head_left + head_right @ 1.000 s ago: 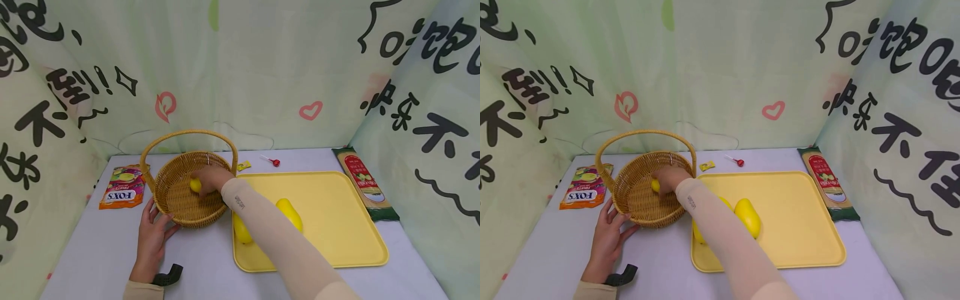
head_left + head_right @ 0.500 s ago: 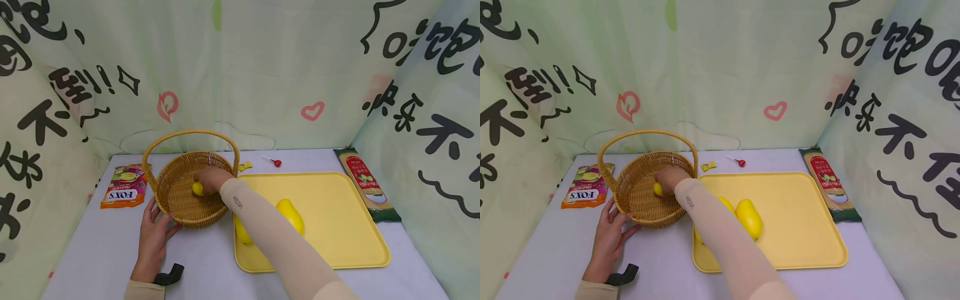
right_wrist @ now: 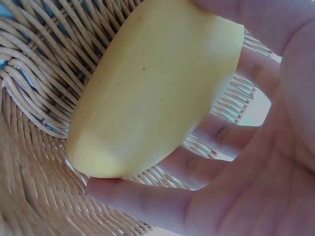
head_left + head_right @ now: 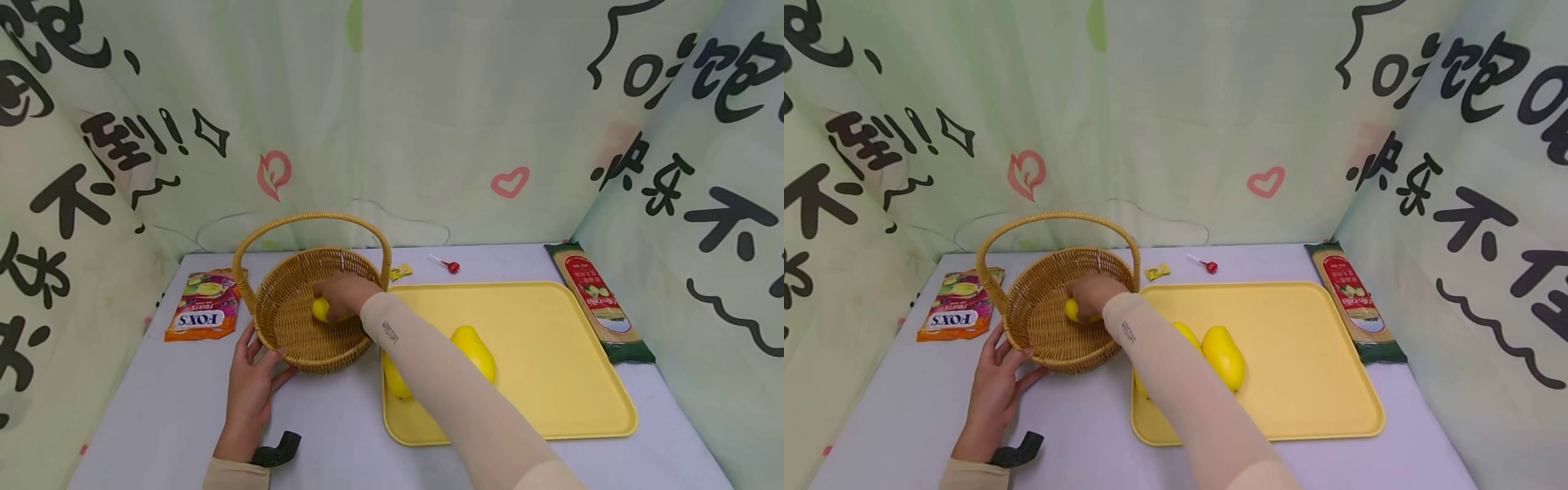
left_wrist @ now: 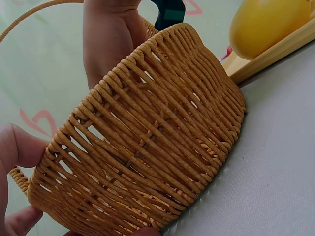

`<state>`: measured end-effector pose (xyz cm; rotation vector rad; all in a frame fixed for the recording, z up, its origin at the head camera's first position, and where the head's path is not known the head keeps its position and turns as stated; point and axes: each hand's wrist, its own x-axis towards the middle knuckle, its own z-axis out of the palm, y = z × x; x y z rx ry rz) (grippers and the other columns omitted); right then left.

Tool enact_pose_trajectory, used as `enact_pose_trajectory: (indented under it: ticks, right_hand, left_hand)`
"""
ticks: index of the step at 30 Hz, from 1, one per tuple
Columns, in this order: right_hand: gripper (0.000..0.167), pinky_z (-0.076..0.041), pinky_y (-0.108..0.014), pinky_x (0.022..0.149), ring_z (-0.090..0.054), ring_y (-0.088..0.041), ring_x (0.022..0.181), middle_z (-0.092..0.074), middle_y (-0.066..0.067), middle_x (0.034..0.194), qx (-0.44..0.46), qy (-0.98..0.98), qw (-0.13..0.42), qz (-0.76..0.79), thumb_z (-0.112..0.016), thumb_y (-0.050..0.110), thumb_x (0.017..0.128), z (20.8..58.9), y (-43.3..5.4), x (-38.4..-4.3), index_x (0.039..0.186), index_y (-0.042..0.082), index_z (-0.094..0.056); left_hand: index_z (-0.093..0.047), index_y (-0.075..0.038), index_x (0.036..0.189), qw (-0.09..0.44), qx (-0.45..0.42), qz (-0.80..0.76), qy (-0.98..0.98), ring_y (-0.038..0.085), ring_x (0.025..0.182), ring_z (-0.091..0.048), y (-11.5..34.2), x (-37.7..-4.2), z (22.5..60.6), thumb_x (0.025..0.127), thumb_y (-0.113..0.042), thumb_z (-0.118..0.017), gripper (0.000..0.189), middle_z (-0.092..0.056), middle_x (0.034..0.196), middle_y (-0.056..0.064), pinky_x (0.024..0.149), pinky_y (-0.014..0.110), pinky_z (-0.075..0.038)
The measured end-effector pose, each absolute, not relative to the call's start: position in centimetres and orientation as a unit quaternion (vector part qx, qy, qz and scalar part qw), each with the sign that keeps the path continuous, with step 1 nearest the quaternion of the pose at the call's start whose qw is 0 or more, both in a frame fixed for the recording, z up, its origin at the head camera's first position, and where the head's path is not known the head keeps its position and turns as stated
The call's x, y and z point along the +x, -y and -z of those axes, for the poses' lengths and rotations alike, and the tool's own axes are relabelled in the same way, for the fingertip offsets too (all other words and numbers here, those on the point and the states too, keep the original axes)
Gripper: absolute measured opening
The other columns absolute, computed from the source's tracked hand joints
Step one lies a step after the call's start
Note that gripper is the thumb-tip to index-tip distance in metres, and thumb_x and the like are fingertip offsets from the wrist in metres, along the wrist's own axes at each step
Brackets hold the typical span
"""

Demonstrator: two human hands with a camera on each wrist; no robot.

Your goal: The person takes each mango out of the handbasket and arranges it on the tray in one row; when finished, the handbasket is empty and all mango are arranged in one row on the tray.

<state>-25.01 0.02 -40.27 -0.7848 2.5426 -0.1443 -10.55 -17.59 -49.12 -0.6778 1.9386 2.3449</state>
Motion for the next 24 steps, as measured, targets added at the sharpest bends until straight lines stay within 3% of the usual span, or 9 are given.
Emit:
enact_pose_trajectory:
  ticks: [8,17,24]
  right_hand:
    - [0.046,-0.049,-0.037,0.083,-0.054,-0.024,0.11,-0.059,-0.008,0.133,-0.275,-0.93,0.237,0.058,-0.075,0.032,0.097,40.0,-0.2,-24.9,0.141,0.032,-0.061]
    - [0.056,-0.052,-0.044,0.096,-0.051,-0.03,0.126,-0.059,-0.007,0.143,-0.271,-0.932,0.233,0.062,-0.072,0.035,0.099,40.0,-0.2,-24.5,0.152,0.031,-0.055]
    - [0.061,-0.057,-0.05,0.093,-0.049,-0.032,0.128,-0.054,-0.01,0.149,-0.25,-0.946,0.196,0.059,-0.068,0.045,0.1,39.6,-0.2,-23.7,0.158,0.036,-0.05]
  left_hand:
    - [-0.013,-0.037,0.17,0.015,-0.215,-0.753,-0.622,0.033,0.141,-0.053,17.5,-10.6,49.1,0.103,-0.007,-0.058,0.086,-0.023,0.175,0.007,0.1,0.051,-0.059]
    - [-0.011,-0.037,0.17,0.018,-0.216,-0.753,-0.622,0.032,0.142,-0.052,17.5,-10.5,49.1,0.104,-0.008,-0.057,0.085,-0.022,0.175,0.007,0.101,0.051,-0.059]
    - [-0.011,-0.039,0.17,0.02,-0.219,-0.749,-0.625,0.032,0.143,-0.051,17.6,-10.5,49.2,0.105,-0.009,-0.057,0.086,-0.021,0.176,0.006,0.102,0.051,-0.059]
